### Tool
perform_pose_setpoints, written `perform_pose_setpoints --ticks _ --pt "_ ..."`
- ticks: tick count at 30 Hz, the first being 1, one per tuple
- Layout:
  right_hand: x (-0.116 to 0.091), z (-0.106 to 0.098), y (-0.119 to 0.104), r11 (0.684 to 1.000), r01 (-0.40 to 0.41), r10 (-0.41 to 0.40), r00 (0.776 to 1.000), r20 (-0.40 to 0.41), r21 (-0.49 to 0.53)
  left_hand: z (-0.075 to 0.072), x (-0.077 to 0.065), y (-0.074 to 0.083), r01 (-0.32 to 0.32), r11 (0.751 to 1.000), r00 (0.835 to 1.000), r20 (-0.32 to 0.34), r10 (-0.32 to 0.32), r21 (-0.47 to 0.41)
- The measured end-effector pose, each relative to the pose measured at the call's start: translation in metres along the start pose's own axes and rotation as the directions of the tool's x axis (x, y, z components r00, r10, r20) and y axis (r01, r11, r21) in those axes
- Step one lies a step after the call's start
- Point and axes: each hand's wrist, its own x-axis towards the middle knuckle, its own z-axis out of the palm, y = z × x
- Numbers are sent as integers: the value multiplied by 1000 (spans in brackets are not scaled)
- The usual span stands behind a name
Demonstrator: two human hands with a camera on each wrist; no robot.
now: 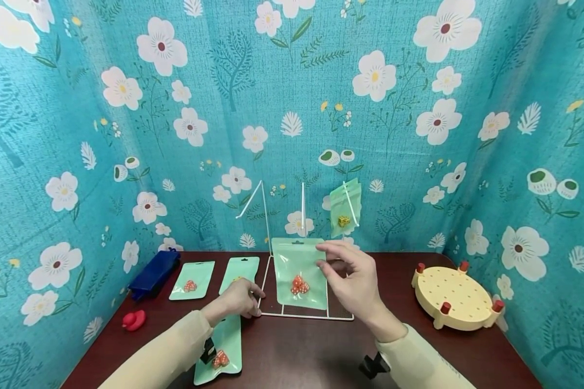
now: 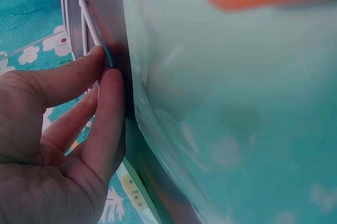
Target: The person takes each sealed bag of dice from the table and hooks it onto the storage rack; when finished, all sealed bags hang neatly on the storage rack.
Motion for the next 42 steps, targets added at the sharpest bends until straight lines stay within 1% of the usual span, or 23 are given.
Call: perform_pose_setpoints --ticks 2,7,10,19,24,27,35,42 --pt "4 1 1 1000 -8 8 1000 -20 4 1 0 -1 -1 1000 1000 -3 1 2" --pt "11 4 4 998 -68 67 996 -58 -7 2 0 -3 2 1000 1000 -10 -2 3" --pt "13 6 7 996 -86 86 993 -75 -5 2 0 -2 4 1000 1000 -16 -4 10" --pt "17 10 22 997 -76 73 990 -117 -14 0 1 -2 1 1000 1000 -16 -1 9" --pt "18 12 27 995 -102 99 986 -130 -17 0 0 -1 -4 1000 1000 -14 4 5" --pt "19 14 30 993 -115 110 984 -141 -26 0 0 -1 4 1000 1000 -16 -4 3" --pt "26 23 36 990 -134 125 973 -196 -36 0 -1 1 26 1000 999 -27 -26 0" --pt "31 28 43 987 -148 128 962 -242 -69 0 -1 1 19 1000 1000 -23 -20 -2"
